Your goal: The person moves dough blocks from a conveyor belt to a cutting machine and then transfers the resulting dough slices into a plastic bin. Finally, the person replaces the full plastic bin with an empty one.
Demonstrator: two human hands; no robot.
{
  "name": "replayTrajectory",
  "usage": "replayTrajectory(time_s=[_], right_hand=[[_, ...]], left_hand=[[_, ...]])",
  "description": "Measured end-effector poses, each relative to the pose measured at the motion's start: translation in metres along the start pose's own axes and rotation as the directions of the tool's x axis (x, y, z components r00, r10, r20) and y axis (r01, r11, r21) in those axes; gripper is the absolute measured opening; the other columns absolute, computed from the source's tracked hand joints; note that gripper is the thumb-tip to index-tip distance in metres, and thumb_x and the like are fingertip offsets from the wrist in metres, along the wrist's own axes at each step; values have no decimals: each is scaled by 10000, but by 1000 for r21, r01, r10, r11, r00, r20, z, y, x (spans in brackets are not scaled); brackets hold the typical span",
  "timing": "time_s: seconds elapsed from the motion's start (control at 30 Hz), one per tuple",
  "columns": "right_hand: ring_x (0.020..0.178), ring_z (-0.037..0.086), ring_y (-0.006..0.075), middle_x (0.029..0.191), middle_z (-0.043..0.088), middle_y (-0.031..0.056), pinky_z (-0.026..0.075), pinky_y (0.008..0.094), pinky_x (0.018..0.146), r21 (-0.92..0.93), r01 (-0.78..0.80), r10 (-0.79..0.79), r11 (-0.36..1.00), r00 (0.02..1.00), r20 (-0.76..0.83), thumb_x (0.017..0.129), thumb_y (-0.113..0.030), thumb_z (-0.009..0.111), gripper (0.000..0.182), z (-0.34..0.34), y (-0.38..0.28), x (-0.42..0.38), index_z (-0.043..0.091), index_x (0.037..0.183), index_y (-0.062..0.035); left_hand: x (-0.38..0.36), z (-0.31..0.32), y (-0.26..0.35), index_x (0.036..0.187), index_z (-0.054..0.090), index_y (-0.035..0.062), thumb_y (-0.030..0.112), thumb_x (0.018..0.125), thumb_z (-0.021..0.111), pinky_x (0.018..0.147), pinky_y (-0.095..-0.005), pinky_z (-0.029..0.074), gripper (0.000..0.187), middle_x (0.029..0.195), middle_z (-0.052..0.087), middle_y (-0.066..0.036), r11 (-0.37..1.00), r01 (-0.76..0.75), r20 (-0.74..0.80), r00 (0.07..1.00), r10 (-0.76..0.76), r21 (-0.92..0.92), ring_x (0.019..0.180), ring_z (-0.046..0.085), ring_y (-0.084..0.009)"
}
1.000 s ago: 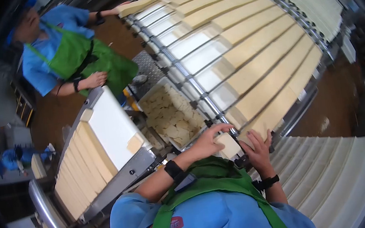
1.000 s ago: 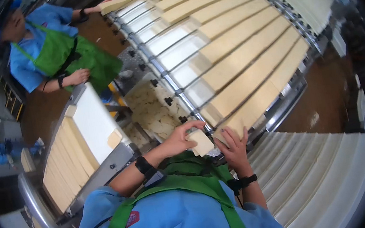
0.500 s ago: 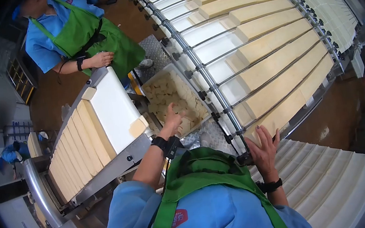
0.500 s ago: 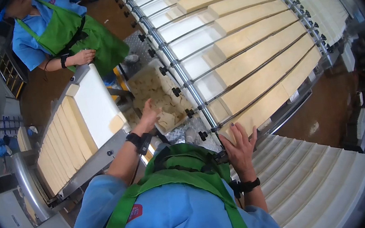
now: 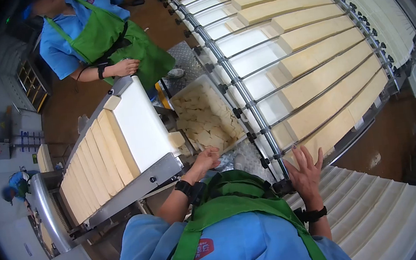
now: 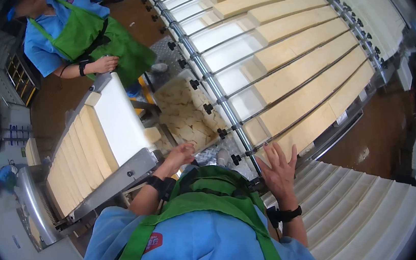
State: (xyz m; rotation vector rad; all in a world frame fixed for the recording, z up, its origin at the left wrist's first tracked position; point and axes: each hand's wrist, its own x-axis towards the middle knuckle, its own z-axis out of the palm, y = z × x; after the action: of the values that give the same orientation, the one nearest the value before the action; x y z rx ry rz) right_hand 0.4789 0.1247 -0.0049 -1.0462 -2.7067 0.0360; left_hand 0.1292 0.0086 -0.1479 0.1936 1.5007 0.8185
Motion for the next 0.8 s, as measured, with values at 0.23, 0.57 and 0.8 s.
replayTrajectory(time_s=[0.23, 0.57, 0.8], right_hand=[[1445, 438, 246, 1496, 526, 17, 150, 694, 1223, -5, 41, -40, 999, 999, 34, 846, -181, 742, 304, 2, 5, 1, 768, 1136, -266], [1507, 357, 290, 1554, 476, 108, 115, 670, 1238, 89, -87, 72, 992, 984, 163, 881, -162, 712, 594, 5, 5, 5, 557, 1452, -199], [1550, 248, 333, 1603, 400, 123, 65, 654, 1249, 1, -151, 144, 989, 947, 286, 890, -247, 702, 607, -2, -2, 15, 543, 1475, -215]], left_hand=[[2, 1, -15, 1402, 543, 60, 179, 1020, 646, 869, -307, 567, 414, 1167, 633, -56, 1000, 7, 5, 1000, -7, 25, 974, 664, -175], [-11, 8, -15, 1408, 545, 73, 171, 1035, 616, 898, -310, 562, 392, 1215, 624, -77, 998, 30, 37, 999, -32, 50, 999, 661, -172], [-28, -27, -25, 1404, 538, 58, 181, 1028, 636, 938, -328, 559, 407, 1263, 635, -98, 995, -77, 32, 996, 79, -65, 1062, 656, -188]])
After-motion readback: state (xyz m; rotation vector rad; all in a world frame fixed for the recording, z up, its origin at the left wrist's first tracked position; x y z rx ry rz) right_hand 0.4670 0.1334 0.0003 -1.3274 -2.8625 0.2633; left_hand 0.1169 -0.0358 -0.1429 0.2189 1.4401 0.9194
